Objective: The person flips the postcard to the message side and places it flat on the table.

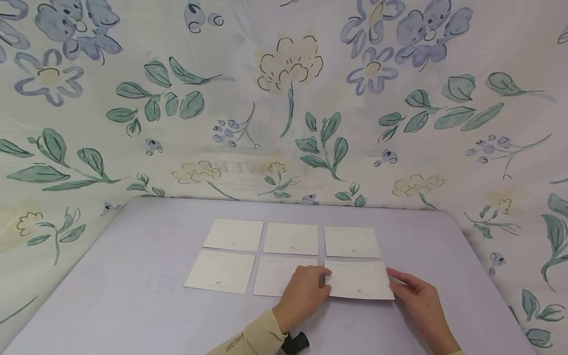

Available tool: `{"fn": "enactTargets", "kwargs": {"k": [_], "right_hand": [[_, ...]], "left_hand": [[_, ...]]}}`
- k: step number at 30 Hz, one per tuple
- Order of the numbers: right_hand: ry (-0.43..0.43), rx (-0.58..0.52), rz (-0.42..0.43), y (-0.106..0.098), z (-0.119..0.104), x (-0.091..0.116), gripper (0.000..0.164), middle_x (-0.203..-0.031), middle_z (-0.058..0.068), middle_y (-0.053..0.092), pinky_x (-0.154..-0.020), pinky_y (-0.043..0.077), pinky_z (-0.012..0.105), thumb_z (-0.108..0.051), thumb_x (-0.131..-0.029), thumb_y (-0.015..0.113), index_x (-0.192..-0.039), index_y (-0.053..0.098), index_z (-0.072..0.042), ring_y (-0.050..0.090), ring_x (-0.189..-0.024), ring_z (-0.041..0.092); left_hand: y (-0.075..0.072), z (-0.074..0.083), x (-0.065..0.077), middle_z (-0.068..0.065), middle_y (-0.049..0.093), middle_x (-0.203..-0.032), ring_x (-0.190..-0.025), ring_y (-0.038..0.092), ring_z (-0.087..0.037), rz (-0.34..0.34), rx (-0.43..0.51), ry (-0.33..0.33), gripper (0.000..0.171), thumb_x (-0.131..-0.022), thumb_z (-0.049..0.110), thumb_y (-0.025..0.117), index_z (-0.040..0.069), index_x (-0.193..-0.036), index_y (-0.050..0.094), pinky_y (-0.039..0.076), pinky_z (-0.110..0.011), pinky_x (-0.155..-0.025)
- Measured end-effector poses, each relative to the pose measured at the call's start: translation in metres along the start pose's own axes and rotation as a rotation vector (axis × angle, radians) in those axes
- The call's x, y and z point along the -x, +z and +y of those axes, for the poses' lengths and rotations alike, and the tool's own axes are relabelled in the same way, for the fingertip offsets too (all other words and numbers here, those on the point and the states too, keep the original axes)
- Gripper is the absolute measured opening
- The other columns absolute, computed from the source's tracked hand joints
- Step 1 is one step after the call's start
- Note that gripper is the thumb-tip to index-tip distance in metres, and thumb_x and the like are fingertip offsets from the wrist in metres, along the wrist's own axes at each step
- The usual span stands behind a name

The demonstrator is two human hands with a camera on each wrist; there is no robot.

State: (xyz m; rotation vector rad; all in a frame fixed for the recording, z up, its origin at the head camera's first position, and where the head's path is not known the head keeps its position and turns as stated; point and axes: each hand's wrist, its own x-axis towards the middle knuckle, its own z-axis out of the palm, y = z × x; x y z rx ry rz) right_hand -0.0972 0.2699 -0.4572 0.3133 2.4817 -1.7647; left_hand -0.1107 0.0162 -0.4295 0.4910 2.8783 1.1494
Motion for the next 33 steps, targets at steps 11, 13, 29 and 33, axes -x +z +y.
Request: {"fn": "enactTargets", "kwargs": {"k": [11,13,29,33], "right_hand": [[-0.030,0.136,0.043,0.0030,-0.0021,0.0014,0.046,-0.132,0.008,0.053,-0.076,0.048,0.013,-0.025,-0.087,0.064,-0.126,0.055,-0.001,0.052,-0.094,-0.012],[-0.047,0.143,0.048,0.0033,-0.0022,0.0020,0.045,-0.130,0.008,0.055,-0.075,0.048,0.014,-0.024,-0.087,0.065,-0.125,0.056,-0.001,0.053,-0.094,-0.010],[-0.112,0.302,0.086,0.0091,-0.0027,0.0012,0.036,-0.123,0.010,0.059,-0.071,0.048,0.012,-0.018,-0.087,0.064,-0.119,0.061,-0.003,0.056,-0.087,-0.010],[-0.111,0.341,0.097,0.0102,-0.0032,0.0013,0.034,-0.122,0.008,0.061,-0.071,0.048,0.012,-0.018,-0.086,0.064,-0.118,0.063,-0.006,0.053,-0.087,-0.012]], "left_hand": [[0.0016,0.0007,0.0001,0.003,0.064,-0.066,-0.044,0.035,-0.002,0.002,-0.016,-0.010,0.023,-0.077,0.003,0.065,0.005,-0.100,0.070,0.032,-0.018,-0.044],[0.0010,0.0004,0.0000,0.004,0.061,-0.064,-0.045,0.035,-0.002,-0.001,-0.017,-0.008,0.024,-0.077,0.003,0.065,0.005,-0.100,0.070,0.033,-0.018,-0.046],[-0.0006,0.0007,-0.0011,0.010,0.047,-0.053,-0.052,0.039,-0.005,-0.014,-0.050,-0.012,0.027,-0.075,0.002,0.067,0.007,-0.102,0.069,0.034,-0.018,-0.050],[0.0003,0.0008,-0.0012,0.007,0.056,-0.059,-0.051,0.042,-0.004,-0.028,-0.047,-0.017,0.028,-0.074,0.001,0.068,0.006,-0.102,0.069,0.036,-0.018,-0.051]]}}
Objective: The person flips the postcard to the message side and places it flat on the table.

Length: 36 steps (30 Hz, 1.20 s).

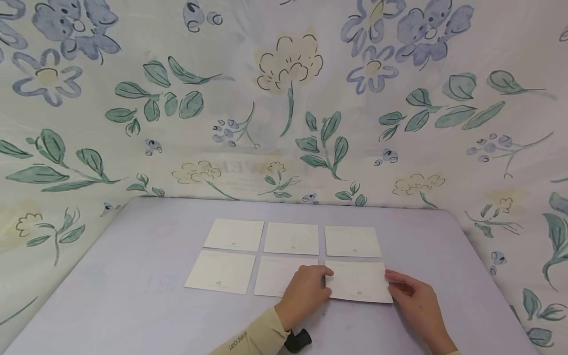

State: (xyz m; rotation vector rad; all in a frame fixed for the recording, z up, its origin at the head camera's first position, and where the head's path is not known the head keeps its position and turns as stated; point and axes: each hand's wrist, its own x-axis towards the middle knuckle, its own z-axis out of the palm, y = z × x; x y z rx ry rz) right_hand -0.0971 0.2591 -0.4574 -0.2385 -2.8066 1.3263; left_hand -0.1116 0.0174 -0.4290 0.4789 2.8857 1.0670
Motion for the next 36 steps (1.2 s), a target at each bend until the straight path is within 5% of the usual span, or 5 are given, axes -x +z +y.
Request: {"fn": "enactTargets", "kwargs": {"k": [8,17,23,36], "right_hand": [[-0.022,0.035,-0.001,0.0002,0.0012,-0.0011,0.032,-0.118,0.007,0.063,-0.071,0.048,0.013,-0.016,-0.085,0.066,-0.116,0.064,-0.007,0.054,-0.089,-0.009],[-0.084,0.070,-0.007,0.0000,0.0028,0.0007,0.031,-0.112,0.008,0.065,-0.070,0.049,0.014,-0.010,-0.082,0.067,-0.112,0.066,-0.004,0.057,-0.086,-0.004],[-0.094,0.062,-0.036,-0.0005,0.0021,0.0006,0.031,-0.117,0.011,0.063,-0.070,0.049,0.014,-0.011,-0.081,0.070,-0.111,0.066,-0.002,0.059,-0.086,-0.002],[-0.129,0.069,-0.038,-0.0012,0.0027,0.0016,0.032,-0.116,0.010,0.063,-0.069,0.050,0.015,-0.007,-0.080,0.069,-0.111,0.065,-0.002,0.059,-0.085,-0.002]], "left_hand": [[0.0016,0.0006,-0.0012,-0.001,0.070,-0.091,-0.072,0.056,-0.005,0.011,-0.075,0.014,0.029,-0.073,0.004,0.071,0.009,-0.101,0.070,0.047,-0.023,-0.064],[0.0025,0.0004,-0.0010,0.000,0.070,-0.081,-0.063,0.054,-0.004,0.026,-0.130,0.045,0.031,-0.072,0.002,0.069,0.010,-0.102,0.069,0.045,-0.020,-0.056],[0.0058,0.0008,-0.0001,0.000,0.071,-0.088,-0.078,0.066,-0.013,0.053,-0.181,0.069,0.031,-0.072,0.002,0.069,0.010,-0.102,0.070,0.049,-0.022,-0.060],[0.0066,0.0020,-0.0002,-0.002,0.071,-0.090,-0.076,0.067,-0.013,0.067,-0.175,0.069,0.033,-0.070,0.000,0.070,0.010,-0.102,0.070,0.049,-0.021,-0.054]]}}
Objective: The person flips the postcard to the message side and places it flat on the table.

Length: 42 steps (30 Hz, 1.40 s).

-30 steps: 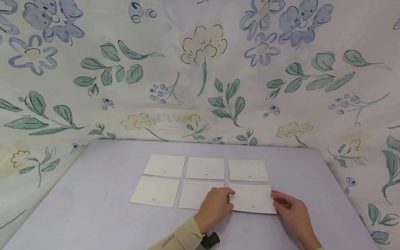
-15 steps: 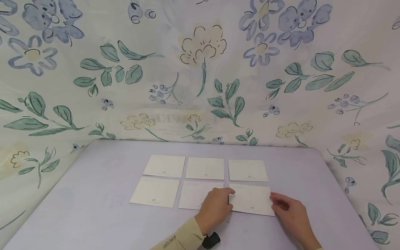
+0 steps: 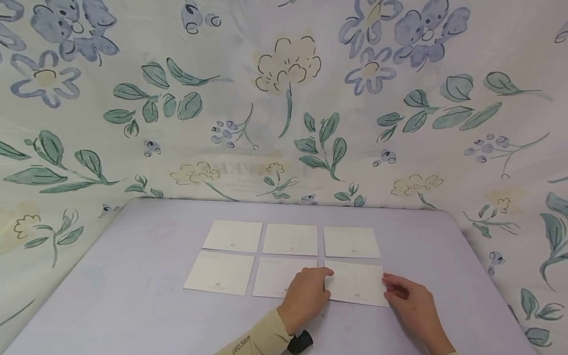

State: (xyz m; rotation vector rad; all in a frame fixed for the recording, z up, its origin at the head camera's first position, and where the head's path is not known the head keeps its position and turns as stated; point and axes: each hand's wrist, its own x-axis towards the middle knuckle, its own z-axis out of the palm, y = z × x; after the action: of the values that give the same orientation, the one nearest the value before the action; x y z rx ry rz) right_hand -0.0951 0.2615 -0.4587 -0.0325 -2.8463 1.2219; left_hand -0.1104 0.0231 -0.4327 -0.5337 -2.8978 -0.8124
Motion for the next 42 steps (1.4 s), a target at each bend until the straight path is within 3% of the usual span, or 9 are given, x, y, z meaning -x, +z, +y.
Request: {"fn": "enactTargets", "kwargs": {"k": [14,20,25,28,30,35,42], "right_hand": [[0.025,0.006,-0.005,0.001,0.000,-0.001,0.037,-0.114,0.009,0.064,-0.071,0.049,0.014,-0.010,-0.081,0.070,-0.116,0.063,-0.002,0.059,-0.086,-0.002],[0.065,0.006,0.018,0.002,0.000,-0.001,0.039,-0.110,0.010,0.065,-0.069,0.049,0.014,-0.015,-0.080,0.071,-0.116,0.062,-0.002,0.060,-0.085,0.000],[0.096,0.023,0.038,0.001,-0.004,-0.002,0.039,-0.109,0.012,0.065,-0.068,0.049,0.014,-0.014,-0.081,0.070,-0.117,0.062,-0.002,0.060,-0.083,0.000],[0.106,0.033,0.049,0.000,-0.006,-0.002,0.039,-0.110,0.012,0.065,-0.068,0.048,0.013,-0.014,-0.081,0.069,-0.117,0.061,-0.002,0.060,-0.085,0.004],[0.110,0.040,0.053,0.000,-0.007,-0.003,0.039,-0.110,0.013,0.065,-0.068,0.047,0.012,-0.016,-0.082,0.069,-0.117,0.061,-0.003,0.061,-0.087,0.009],[0.126,0.044,0.060,0.000,-0.008,-0.003,0.038,-0.110,0.013,0.064,-0.069,0.048,0.014,-0.017,-0.084,0.067,-0.119,0.060,-0.003,0.062,-0.094,0.021],[0.110,0.056,0.116,0.002,-0.006,-0.006,0.033,-0.107,0.014,0.065,-0.068,0.048,0.015,-0.013,-0.084,0.065,-0.116,0.062,-0.004,0.062,-0.095,0.026]], "left_hand": [[-0.005,0.001,0.001,-0.004,0.070,-0.094,-0.083,0.066,-0.016,0.003,0.000,-0.016,0.033,-0.073,0.001,0.070,0.009,-0.104,0.069,0.052,-0.025,-0.062],[-0.013,-0.005,0.001,-0.002,0.070,-0.088,-0.070,0.062,-0.009,0.031,0.008,-0.019,0.031,-0.074,0.007,0.072,0.010,-0.105,0.069,0.046,-0.020,-0.052],[-0.022,-0.014,0.001,-0.002,0.070,-0.097,-0.076,0.063,-0.011,0.060,0.027,-0.018,0.029,-0.077,0.013,0.070,0.011,-0.106,0.068,0.047,-0.023,-0.055],[-0.031,-0.021,0.003,-0.002,0.069,-0.100,-0.071,0.061,-0.009,0.089,0.048,-0.015,0.027,-0.079,0.015,0.069,0.011,-0.105,0.069,0.046,-0.021,-0.055],[-0.036,-0.026,0.004,-0.003,0.069,-0.100,-0.056,0.051,-0.005,0.098,0.077,-0.019,0.026,-0.080,0.015,0.068,0.010,-0.105,0.069,0.041,-0.019,-0.047],[-0.052,-0.041,0.009,-0.004,0.069,-0.094,-0.042,0.028,-0.003,0.110,0.137,-0.046,0.026,-0.082,0.017,0.066,0.009,-0.106,0.068,0.030,-0.019,-0.040],[-0.071,-0.068,0.019,0.005,0.063,-0.072,-0.049,0.046,0.001,0.147,0.124,-0.066,0.026,-0.084,0.020,0.066,0.008,-0.107,0.068,0.038,-0.018,-0.046]]}}
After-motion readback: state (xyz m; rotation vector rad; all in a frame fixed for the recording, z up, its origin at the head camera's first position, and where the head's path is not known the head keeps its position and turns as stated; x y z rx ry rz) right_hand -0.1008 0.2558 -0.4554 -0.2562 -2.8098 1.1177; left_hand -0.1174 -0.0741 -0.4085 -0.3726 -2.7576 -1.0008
